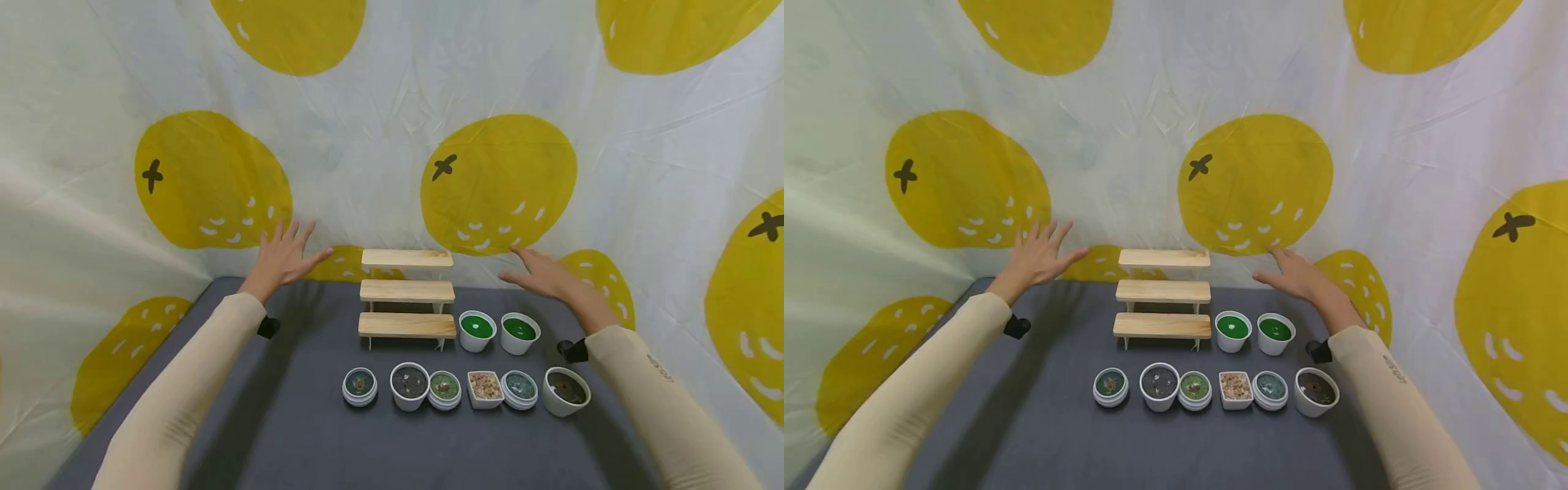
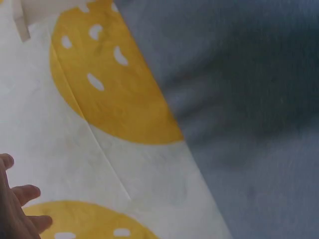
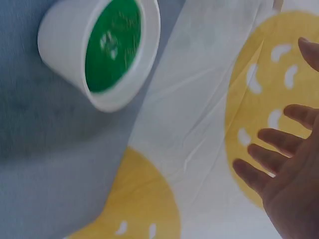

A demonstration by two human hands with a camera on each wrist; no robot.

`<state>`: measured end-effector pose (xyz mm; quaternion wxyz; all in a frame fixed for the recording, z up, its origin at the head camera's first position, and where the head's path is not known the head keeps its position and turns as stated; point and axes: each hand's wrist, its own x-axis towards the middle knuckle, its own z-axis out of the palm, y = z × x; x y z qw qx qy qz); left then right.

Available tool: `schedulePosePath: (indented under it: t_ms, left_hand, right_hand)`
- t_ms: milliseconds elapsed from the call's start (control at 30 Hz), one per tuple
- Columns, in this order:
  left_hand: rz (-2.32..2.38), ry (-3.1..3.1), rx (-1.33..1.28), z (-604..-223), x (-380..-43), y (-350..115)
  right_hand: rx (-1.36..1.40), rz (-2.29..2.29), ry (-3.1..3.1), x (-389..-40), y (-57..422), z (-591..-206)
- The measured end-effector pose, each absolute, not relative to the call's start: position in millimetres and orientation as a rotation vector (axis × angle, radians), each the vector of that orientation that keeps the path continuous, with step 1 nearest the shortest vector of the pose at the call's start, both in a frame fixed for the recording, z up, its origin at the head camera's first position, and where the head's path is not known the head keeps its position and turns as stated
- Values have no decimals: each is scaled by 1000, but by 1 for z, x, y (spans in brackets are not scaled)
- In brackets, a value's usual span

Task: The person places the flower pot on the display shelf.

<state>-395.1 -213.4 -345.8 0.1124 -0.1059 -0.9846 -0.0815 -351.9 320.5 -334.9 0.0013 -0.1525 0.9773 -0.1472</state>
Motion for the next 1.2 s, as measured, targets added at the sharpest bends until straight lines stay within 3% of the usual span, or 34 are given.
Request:
schedulePosePath:
  t_ms: [300,633,1200]
  left_hand:
    - [-830,-2808,-359,-370,-367,-198]
    - [-1579,-2679,-321,-406,-340,-169]
    - [-2173,-2593,-338,-467,-332,-140]
  right_hand:
    - [-612,-545,3030,-319,288,-356]
    - [-631,-692,2952,-309,279,-385]
    - [-571,-572,2990,-304,288,-393]
